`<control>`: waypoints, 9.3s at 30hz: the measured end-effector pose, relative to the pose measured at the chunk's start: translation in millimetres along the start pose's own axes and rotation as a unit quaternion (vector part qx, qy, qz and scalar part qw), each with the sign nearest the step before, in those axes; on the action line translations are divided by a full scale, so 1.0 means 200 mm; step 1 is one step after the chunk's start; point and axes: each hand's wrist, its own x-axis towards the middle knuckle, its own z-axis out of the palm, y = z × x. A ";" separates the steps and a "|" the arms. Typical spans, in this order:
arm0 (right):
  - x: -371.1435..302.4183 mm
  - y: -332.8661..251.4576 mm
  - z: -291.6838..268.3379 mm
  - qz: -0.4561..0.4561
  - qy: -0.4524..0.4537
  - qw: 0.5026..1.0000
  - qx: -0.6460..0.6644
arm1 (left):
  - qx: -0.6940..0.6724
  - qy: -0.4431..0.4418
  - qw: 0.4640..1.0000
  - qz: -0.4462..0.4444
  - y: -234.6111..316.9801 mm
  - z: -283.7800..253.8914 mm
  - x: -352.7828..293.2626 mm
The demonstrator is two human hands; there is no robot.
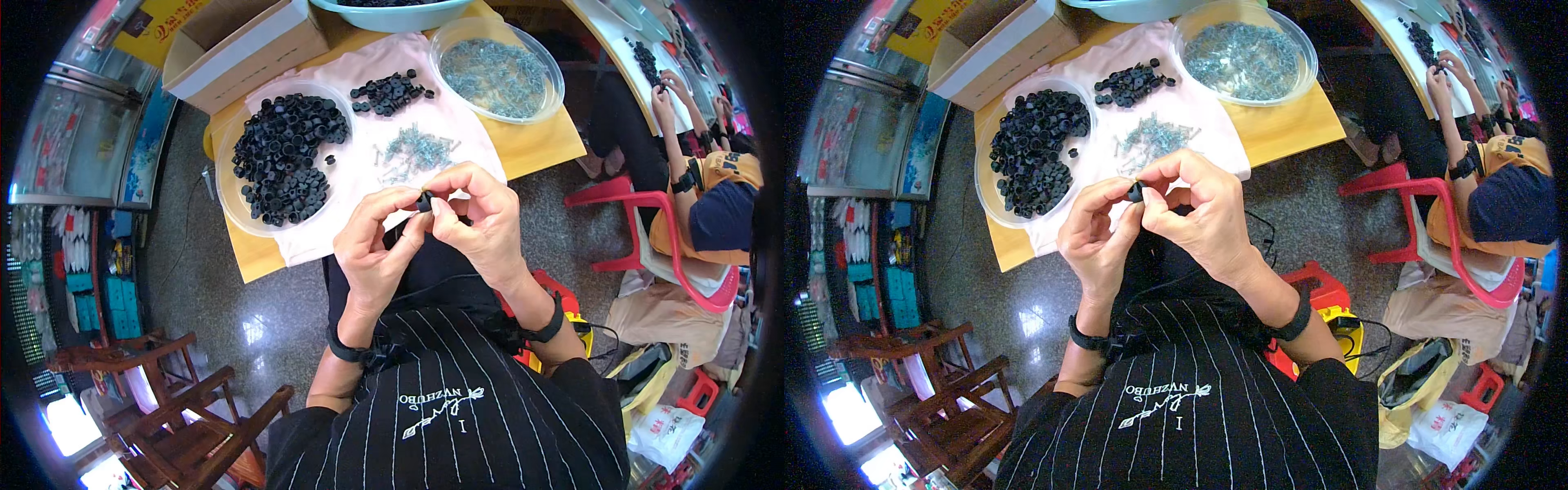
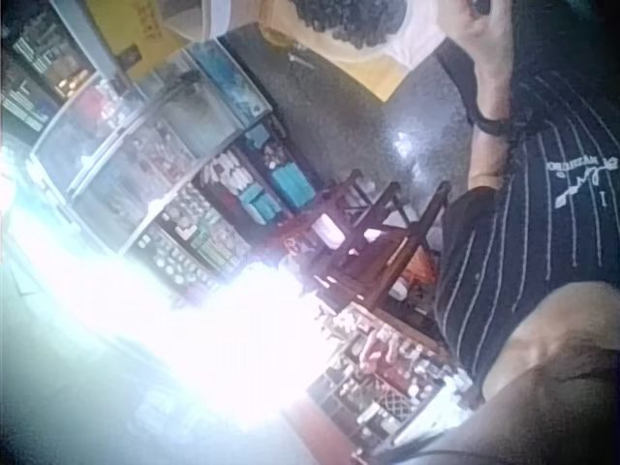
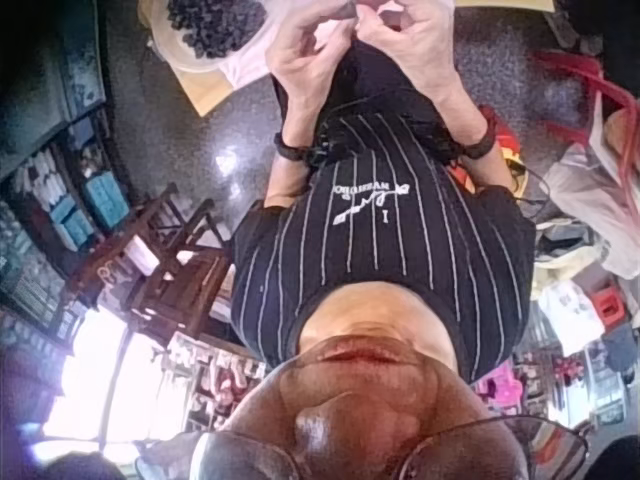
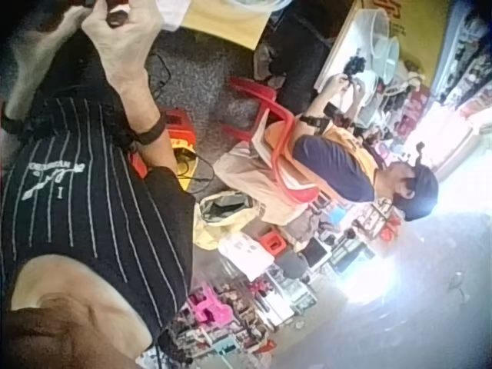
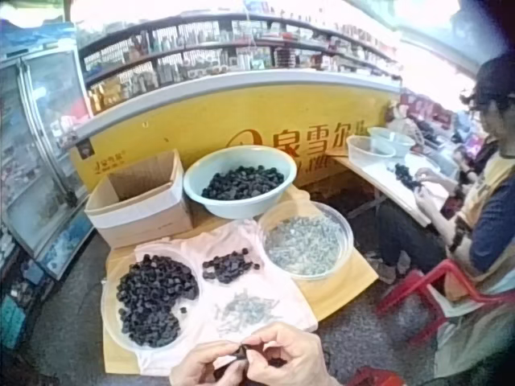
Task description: Manually assembling small black plastic components and metal clips.
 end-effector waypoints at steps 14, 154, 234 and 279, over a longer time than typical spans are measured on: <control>0.05 -0.13 -0.07 0.087 -0.049 0.995 -0.031 | 0.241 -0.077 0.932 0.260 0.00 -0.06 0.07; 0.00 -0.11 -0.09 0.047 -0.022 0.996 -0.077 | -0.135 -0.022 0.979 -0.151 -0.01 0.02 0.03; 0.01 -0.07 -0.15 0.161 -0.028 0.967 0.194 | -0.186 -0.047 0.969 -0.155 0.00 -0.03 0.04; 0.00 -0.03 -0.10 0.163 -0.015 0.960 0.228 | -0.122 -0.031 0.984 -0.125 -0.03 -0.05 0.02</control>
